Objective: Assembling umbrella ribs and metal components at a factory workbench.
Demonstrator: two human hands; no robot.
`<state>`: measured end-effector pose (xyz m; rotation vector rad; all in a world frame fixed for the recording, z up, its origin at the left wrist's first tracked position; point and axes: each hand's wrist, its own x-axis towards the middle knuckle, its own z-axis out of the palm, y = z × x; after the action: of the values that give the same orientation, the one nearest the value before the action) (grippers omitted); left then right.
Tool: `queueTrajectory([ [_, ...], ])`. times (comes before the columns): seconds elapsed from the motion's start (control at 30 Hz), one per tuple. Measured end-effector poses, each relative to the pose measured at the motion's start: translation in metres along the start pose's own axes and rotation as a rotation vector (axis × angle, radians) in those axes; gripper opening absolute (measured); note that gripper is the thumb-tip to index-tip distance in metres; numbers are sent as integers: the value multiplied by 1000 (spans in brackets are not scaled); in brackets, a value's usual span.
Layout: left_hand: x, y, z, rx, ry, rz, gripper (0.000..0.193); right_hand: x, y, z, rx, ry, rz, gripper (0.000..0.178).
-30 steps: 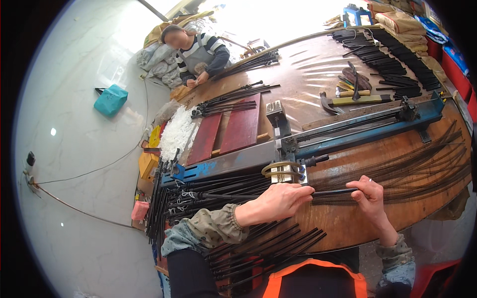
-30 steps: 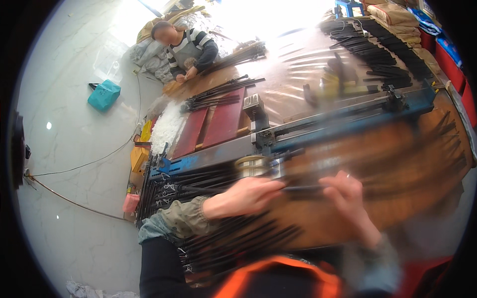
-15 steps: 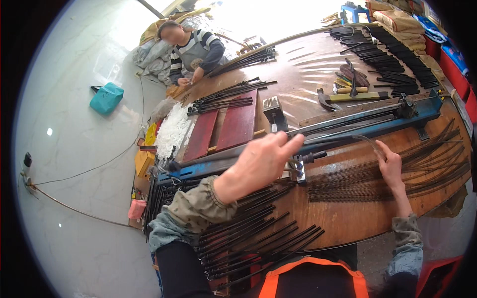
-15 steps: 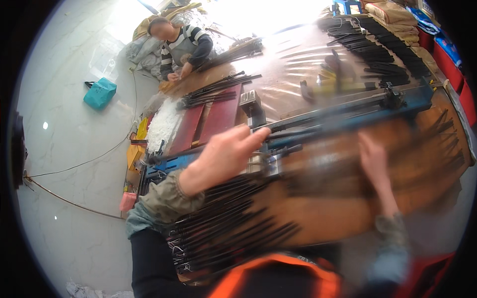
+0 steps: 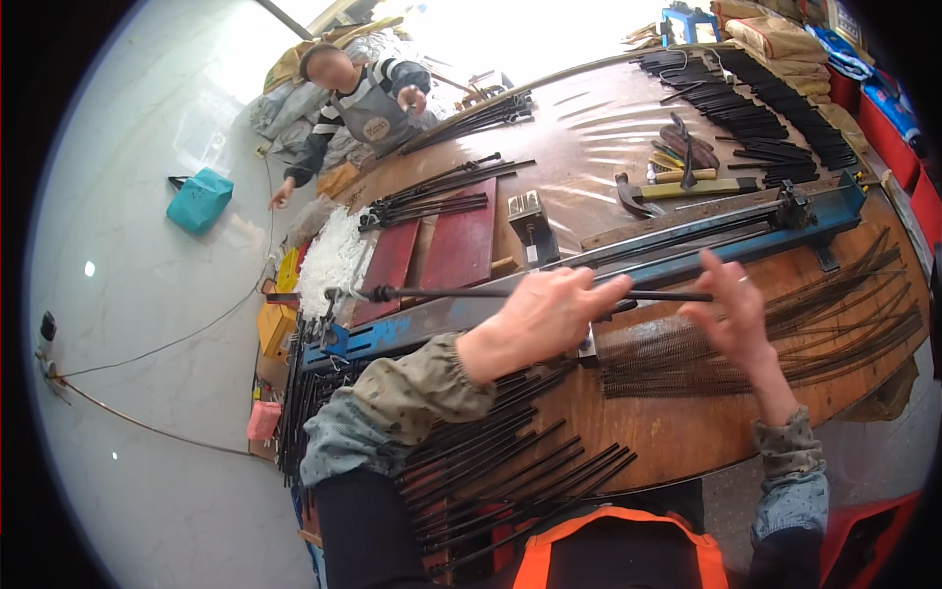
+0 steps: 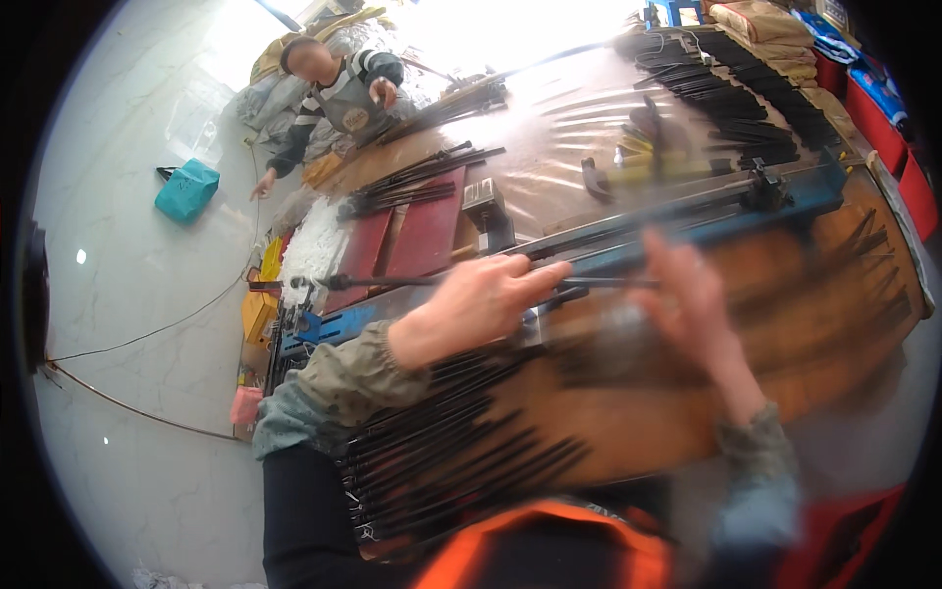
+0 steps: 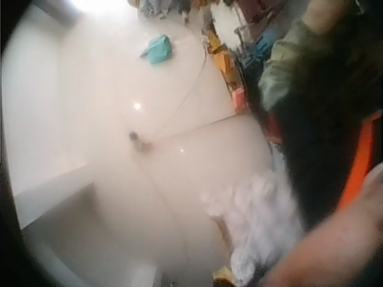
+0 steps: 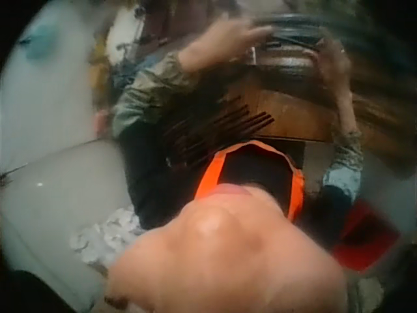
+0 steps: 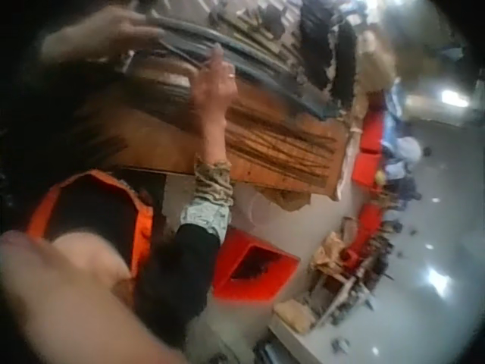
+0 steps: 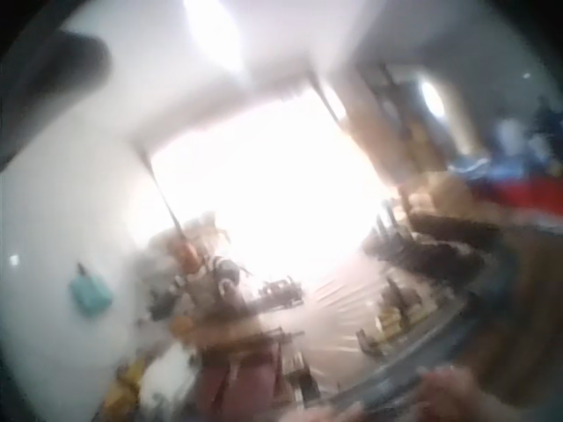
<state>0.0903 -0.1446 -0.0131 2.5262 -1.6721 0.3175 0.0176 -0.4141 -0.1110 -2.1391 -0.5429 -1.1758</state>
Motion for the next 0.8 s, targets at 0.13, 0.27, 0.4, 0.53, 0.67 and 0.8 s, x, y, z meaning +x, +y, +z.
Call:
queueTrajectory([
  [0.13, -18, -20, -7, 95, 40, -81, 40, -31, 24, -4, -186, -113, 344, 59],
  [0.27, -27, 0, -9, 8, 143, 12, 38, 16, -41, 18, 34, 16, 88, 31],
  [0.4, -54, -25, -20, 99, 165, -94, 38, -3, -12, -1, 29, -138, 63, 29],
  [0.53, -58, -3, -14, -26, 128, -44, 40, 11, -44, 30, 148, -61, -23, 23],
  [0.67, -94, -52, -34, 8, 405, -252, 26, -19, 18, -3, -250, -126, 150, 23],
  [0.8, -121, -81, -65, -32, 562, -463, 17, -10, 34, 39, 83, -230, 389, 23],
])
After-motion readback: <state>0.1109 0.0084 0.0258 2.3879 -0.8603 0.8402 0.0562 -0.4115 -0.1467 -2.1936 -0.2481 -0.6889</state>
